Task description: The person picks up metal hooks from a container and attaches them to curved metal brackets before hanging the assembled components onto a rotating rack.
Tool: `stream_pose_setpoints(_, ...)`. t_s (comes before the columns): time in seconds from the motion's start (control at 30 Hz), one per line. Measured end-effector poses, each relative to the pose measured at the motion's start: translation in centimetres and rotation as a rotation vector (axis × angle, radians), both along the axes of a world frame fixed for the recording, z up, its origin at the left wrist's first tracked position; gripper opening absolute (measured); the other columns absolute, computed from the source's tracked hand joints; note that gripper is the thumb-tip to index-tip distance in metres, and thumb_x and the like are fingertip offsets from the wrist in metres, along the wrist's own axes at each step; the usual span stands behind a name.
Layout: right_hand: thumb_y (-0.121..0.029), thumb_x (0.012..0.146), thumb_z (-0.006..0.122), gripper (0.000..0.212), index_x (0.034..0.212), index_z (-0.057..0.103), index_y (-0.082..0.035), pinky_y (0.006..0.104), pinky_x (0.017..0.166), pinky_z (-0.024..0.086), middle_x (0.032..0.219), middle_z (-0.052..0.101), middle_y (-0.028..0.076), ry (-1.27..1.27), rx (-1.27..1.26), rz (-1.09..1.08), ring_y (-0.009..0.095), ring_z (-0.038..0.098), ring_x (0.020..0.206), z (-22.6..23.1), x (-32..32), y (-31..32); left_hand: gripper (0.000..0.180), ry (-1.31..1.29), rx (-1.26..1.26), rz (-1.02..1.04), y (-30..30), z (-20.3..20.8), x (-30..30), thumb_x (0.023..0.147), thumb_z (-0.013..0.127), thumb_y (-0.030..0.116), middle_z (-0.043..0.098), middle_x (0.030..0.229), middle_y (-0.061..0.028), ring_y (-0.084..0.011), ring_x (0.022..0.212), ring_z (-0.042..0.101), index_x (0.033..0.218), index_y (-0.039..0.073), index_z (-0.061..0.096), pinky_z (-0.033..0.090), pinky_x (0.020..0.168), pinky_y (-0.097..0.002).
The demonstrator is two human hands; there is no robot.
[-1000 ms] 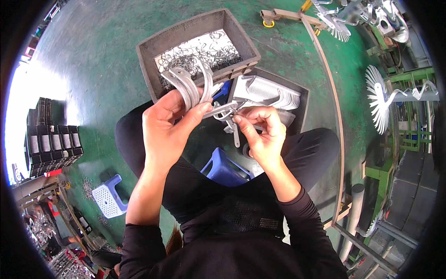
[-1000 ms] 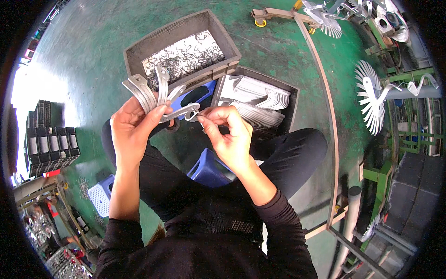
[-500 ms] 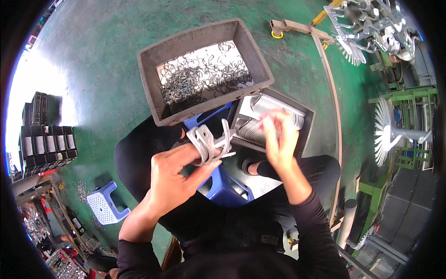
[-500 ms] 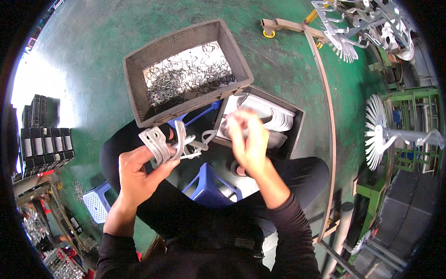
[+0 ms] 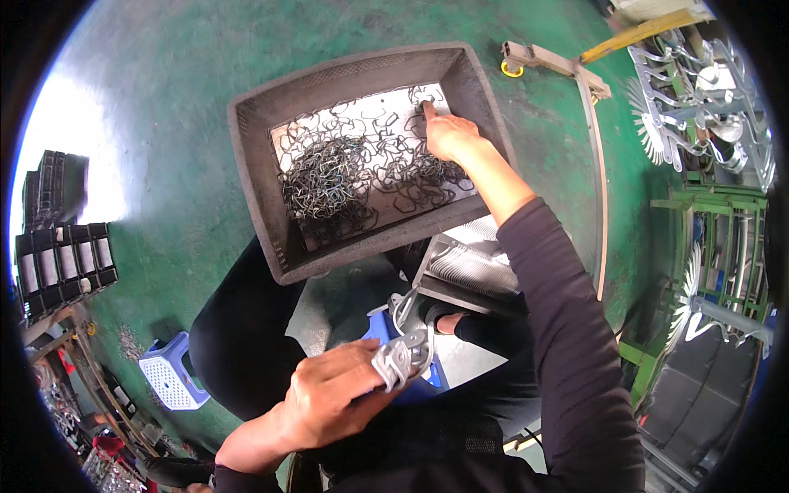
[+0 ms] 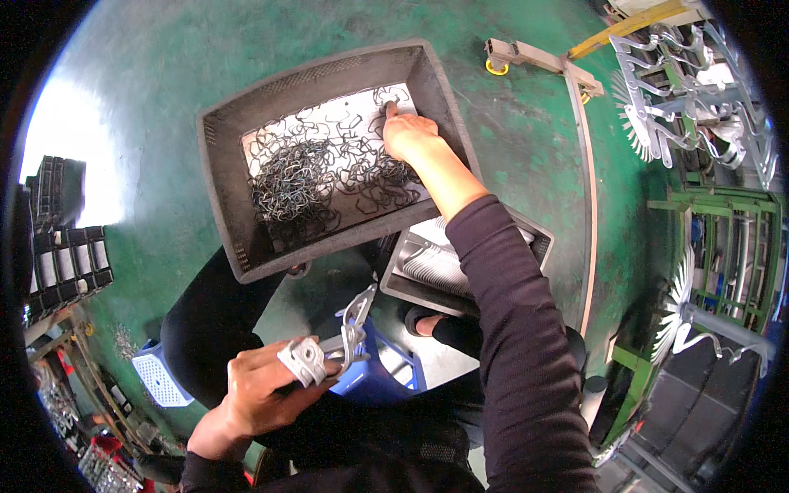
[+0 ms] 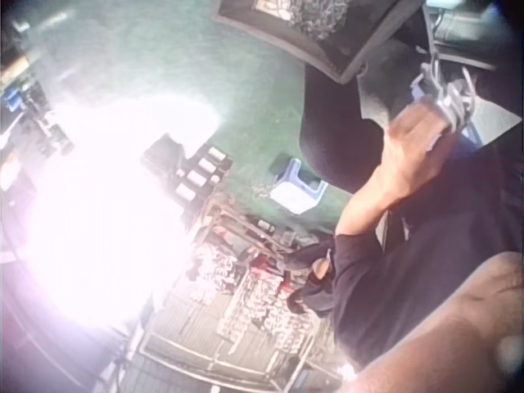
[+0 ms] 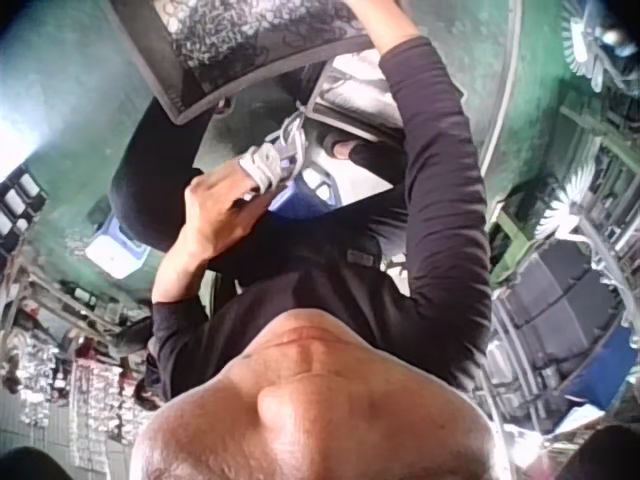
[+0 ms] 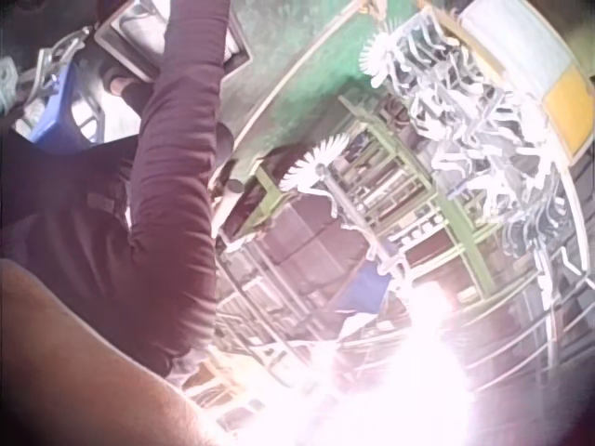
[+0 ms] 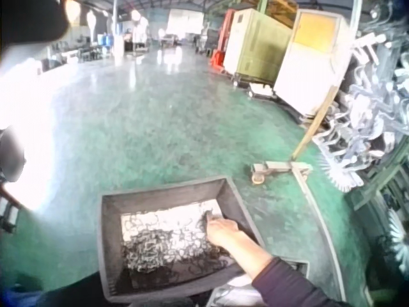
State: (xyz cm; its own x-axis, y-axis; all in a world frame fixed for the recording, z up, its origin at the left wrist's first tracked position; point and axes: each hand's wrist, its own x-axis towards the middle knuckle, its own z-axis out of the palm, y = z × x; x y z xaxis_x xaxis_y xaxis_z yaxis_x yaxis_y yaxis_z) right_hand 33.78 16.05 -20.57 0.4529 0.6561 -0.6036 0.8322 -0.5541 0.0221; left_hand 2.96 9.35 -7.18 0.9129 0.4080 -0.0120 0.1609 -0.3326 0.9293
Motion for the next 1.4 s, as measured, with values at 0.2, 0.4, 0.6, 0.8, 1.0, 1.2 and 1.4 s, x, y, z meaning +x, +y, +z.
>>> stream_pose_setpoints(0.2,-0.004,0.081,0.045,0.040,0.121,0.050,-0.003,0.0347,0.078,0.052,0.100,0.062,0.021,0.055,0.387,0.001,0.028,0.064,0.083,-1.6,2.8,0.8,0.029,-0.043,-0.075,-0.010,0.6,-0.1,-0.2,0.060,0.076,0.000,0.065,0.077,-0.0131,-0.0279,0.075,0.066,0.087,0.005,0.068,0.054,0.073,-0.0369)
stream_pose_setpoints(0.4,-0.009,0.073,0.063,0.016,0.089,0.067,-0.006,0.0325,0.069,0.050,0.081,0.066,0.012,0.193,0.444,0.009,0.019,0.064,0.072,-1.5,3.5,2.8,0.025,-0.048,-0.057,0.023,0.7,-0.3,-0.1,0.061,0.076,0.001,0.065,0.075,-0.0093,-0.0254,0.070,0.066,0.084,0.005,0.067,0.055,0.075,-0.0385)
stream_pose_setpoints(0.6,-0.020,0.068,0.069,0.015,0.080,0.069,-0.011,0.0360,0.078,0.048,0.083,0.066,0.009,0.014,0.343,0.115,0.024,0.063,0.087,-2.5,3.0,2.6,0.024,-0.006,-0.034,0.042,0.7,-0.3,-0.4,0.060,0.077,0.002,0.066,0.075,-0.0087,-0.0261,0.072,0.066,0.082,0.005,0.067,0.055,0.074,-0.0366)
stream_pose_setpoints(0.8,-0.027,0.074,0.066,0.023,0.088,0.067,-0.009,0.0378,0.078,0.048,0.092,0.065,0.012,-0.067,0.326,0.119,0.027,0.061,0.091,-3.7,1.6,2.9,0.025,-0.003,-0.055,0.070,0.6,-0.3,-0.4,0.060,0.077,0.002,0.066,0.077,-0.0102,-0.0276,0.076,0.066,0.083,0.007,0.067,0.055,0.070,-0.0346)
stream_pose_setpoints(1.0,-0.024,0.078,0.060,0.028,0.097,0.063,-0.003,0.0369,0.081,0.045,0.101,0.062,0.017,0.163,0.355,0.056,0.028,0.059,0.096,-2.9,2.0,2.3,0.028,0.025,-0.011,0.115,0.3,0.0,-0.7,0.059,0.077,0.003,0.067,0.083,-0.0120,-0.0269,0.078,0.067,0.085,0.008,0.068,0.053,0.066,-0.0316)
stream_pose_setpoints(1.2,-0.018,0.082,0.058,0.020,0.093,0.060,-0.002,0.0233,0.059,0.041,0.079,0.057,0.001,0.702,0.493,-0.371,0.008,0.051,0.070,-2.1,2.6,0.0,0.023,-0.010,0.032,0.123,0.3,-0.3,-0.7,0.066,0.074,0.004,0.062,0.073,-0.0113,-0.0260,0.063,0.062,0.087,0.005,0.065,0.050,0.056,-0.0299)
stream_pose_setpoints(1.4,-0.013,0.084,0.055,0.014,0.091,0.053,-0.001,0.0243,0.059,0.041,0.073,0.056,0.003,0.664,0.717,-0.314,0.010,0.052,0.067,-1.0,2.5,-2.3,0.014,0.008,-0.042,0.209,-0.4,0.5,-0.3,0.071,0.071,0.006,0.064,0.074,-0.0108,-0.0199,0.062,0.064,0.084,0.004,0.066,0.049,0.055,-0.0264)
